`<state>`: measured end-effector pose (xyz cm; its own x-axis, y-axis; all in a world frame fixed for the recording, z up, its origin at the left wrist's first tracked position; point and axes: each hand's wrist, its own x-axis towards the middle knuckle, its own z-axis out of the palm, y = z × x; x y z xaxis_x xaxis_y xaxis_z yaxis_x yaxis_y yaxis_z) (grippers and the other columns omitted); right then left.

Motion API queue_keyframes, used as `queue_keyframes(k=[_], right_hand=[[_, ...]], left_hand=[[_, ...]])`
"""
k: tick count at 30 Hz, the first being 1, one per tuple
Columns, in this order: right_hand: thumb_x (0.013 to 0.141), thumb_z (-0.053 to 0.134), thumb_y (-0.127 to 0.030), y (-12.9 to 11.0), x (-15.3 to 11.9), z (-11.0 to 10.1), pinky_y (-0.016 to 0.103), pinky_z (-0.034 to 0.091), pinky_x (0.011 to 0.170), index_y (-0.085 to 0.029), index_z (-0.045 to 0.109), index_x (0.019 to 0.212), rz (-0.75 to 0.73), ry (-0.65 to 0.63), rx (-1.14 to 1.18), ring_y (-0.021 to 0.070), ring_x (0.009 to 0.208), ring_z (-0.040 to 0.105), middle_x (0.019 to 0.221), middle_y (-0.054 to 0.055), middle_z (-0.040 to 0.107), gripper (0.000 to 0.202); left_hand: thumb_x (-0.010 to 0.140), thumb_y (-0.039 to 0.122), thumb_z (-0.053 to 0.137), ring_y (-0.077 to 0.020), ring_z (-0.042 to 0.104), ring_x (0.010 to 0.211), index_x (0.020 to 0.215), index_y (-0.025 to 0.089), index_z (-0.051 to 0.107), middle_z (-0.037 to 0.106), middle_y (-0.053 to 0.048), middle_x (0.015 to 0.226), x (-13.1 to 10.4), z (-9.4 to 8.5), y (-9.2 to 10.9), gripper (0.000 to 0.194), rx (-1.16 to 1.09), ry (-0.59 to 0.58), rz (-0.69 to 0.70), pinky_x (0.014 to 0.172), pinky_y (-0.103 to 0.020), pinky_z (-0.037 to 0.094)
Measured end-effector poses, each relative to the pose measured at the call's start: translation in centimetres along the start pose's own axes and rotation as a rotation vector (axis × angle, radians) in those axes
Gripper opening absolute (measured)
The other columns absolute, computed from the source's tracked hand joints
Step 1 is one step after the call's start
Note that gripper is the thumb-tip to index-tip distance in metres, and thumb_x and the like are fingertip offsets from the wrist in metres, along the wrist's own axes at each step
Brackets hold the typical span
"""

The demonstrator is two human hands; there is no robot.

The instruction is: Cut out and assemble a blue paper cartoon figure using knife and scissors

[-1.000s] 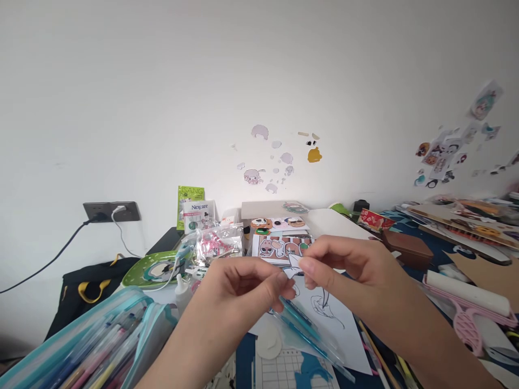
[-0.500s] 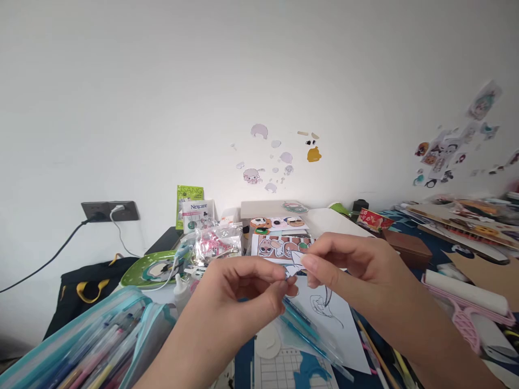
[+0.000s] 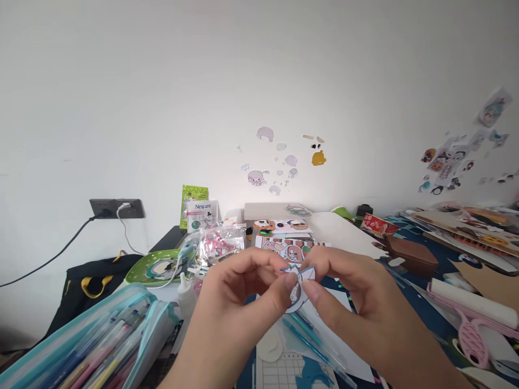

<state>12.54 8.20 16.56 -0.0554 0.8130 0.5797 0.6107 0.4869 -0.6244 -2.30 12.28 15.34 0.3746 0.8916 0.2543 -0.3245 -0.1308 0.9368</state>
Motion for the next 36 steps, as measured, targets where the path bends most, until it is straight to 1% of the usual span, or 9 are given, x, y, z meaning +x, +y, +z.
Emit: queue_keyframes(k=[3, 7, 11, 16, 23, 26, 28, 32, 36], right_hand=[[0.079, 0.049, -0.023, 0.10, 0.02, -0.06, 0.024, 0.035, 0.053, -0.021, 0.040, 0.061, 0.009, -0.035, 0.023, 0.0106, 0.055, 0.044, 0.057, -0.005, 0.047, 0.021], [0.081, 0.050, -0.027, 0.44, -0.38, 0.14, 0.025, 0.035, 0.055, -0.021, 0.044, 0.061, 0.057, -0.067, 0.095, 0.0120, 0.058, 0.046, 0.059, -0.005, 0.049, 0.021], [0.083, 0.050, -0.031, 0.72, -0.78, 0.11, 0.027, 0.040, 0.063, -0.022, 0.050, 0.064, 0.118, -0.108, 0.157, 0.0153, 0.066, 0.052, 0.064, -0.002, 0.054, 0.022], [0.084, 0.049, -0.033, 0.67, -0.64, -0.17, 0.027, 0.041, 0.063, -0.022, 0.050, 0.063, 0.146, -0.173, 0.212, 0.0153, 0.065, 0.053, 0.064, -0.002, 0.053, 0.024], [0.081, 0.049, -0.028, 0.24, -0.30, 0.13, 0.025, 0.039, 0.059, -0.021, 0.048, 0.061, 0.108, -0.097, 0.171, 0.0131, 0.061, 0.051, 0.060, -0.003, 0.052, 0.021], [0.079, 0.048, -0.027, -0.01, -0.22, 0.15, 0.025, 0.041, 0.058, -0.022, 0.045, 0.060, 0.088, -0.109, 0.124, 0.0143, 0.061, 0.054, 0.061, -0.002, 0.055, 0.020], [0.080, 0.047, -0.027, -0.07, -0.28, 0.14, 0.025, 0.042, 0.059, -0.022, 0.045, 0.060, 0.074, -0.111, 0.101, 0.0146, 0.062, 0.055, 0.061, -0.002, 0.056, 0.020], [0.080, 0.049, -0.025, 0.03, -0.63, 0.20, 0.023, 0.039, 0.055, -0.021, 0.048, 0.061, 0.038, -0.068, 0.097, 0.0124, 0.057, 0.051, 0.057, -0.004, 0.052, 0.020], [0.081, 0.050, -0.023, 0.20, -0.79, 0.32, 0.023, 0.038, 0.056, -0.022, 0.050, 0.062, 0.044, -0.049, 0.119, 0.0121, 0.058, 0.049, 0.059, -0.004, 0.051, 0.019]], left_hand=[[0.068, 0.022, 0.082, -0.0070, 0.049, 0.054, 0.068, 0.020, 0.071, 0.057, 0.005, 0.055, 0.03, -0.02, -0.11, 0.011, -0.057, -0.036, -0.010, 0.052, -0.014, 0.041], [0.074, 0.024, 0.079, -0.0063, 0.052, 0.058, 0.071, 0.023, 0.075, 0.059, 0.005, 0.058, -0.14, -0.27, -0.27, 0.005, -0.137, -0.083, -0.045, 0.056, -0.012, 0.042], [0.072, 0.026, 0.081, -0.0058, 0.055, 0.056, 0.069, 0.021, 0.076, 0.063, 0.004, 0.055, -0.25, -0.30, 0.03, 0.008, -0.192, -0.078, -0.118, 0.055, -0.011, 0.044], [0.065, 0.030, 0.086, -0.0058, 0.055, 0.052, 0.064, 0.020, 0.075, 0.063, 0.003, 0.051, -0.19, -0.20, 0.43, 0.015, -0.214, -0.043, -0.170, 0.053, -0.011, 0.045], [0.071, 0.025, 0.082, -0.0066, 0.056, 0.057, 0.069, 0.022, 0.077, 0.064, 0.004, 0.056, -0.53, -0.53, 0.01, 0.006, -0.171, -0.072, -0.096, 0.056, -0.012, 0.046], [0.075, 0.025, 0.079, -0.0063, 0.054, 0.056, 0.068, 0.023, 0.076, 0.062, 0.005, 0.056, -0.61, -0.50, -0.02, 0.008, -0.158, -0.078, -0.078, 0.056, -0.013, 0.045], [0.076, 0.024, 0.078, -0.0064, 0.054, 0.056, 0.067, 0.023, 0.075, 0.063, 0.005, 0.056, -0.68, -0.49, -0.01, 0.010, -0.158, -0.078, -0.079, 0.056, -0.013, 0.044], [0.076, 0.023, 0.078, -0.0069, 0.055, 0.056, 0.066, 0.023, 0.076, 0.064, 0.004, 0.056, -0.81, -0.56, 0.07, 0.010, -0.156, -0.056, -0.092, 0.056, -0.014, 0.045], [0.077, 0.025, 0.077, -0.0078, 0.056, 0.057, 0.067, 0.024, 0.077, 0.065, 0.004, 0.056, -0.67, -0.46, 0.16, 0.010, -0.127, -0.036, -0.097, 0.057, -0.015, 0.045]])
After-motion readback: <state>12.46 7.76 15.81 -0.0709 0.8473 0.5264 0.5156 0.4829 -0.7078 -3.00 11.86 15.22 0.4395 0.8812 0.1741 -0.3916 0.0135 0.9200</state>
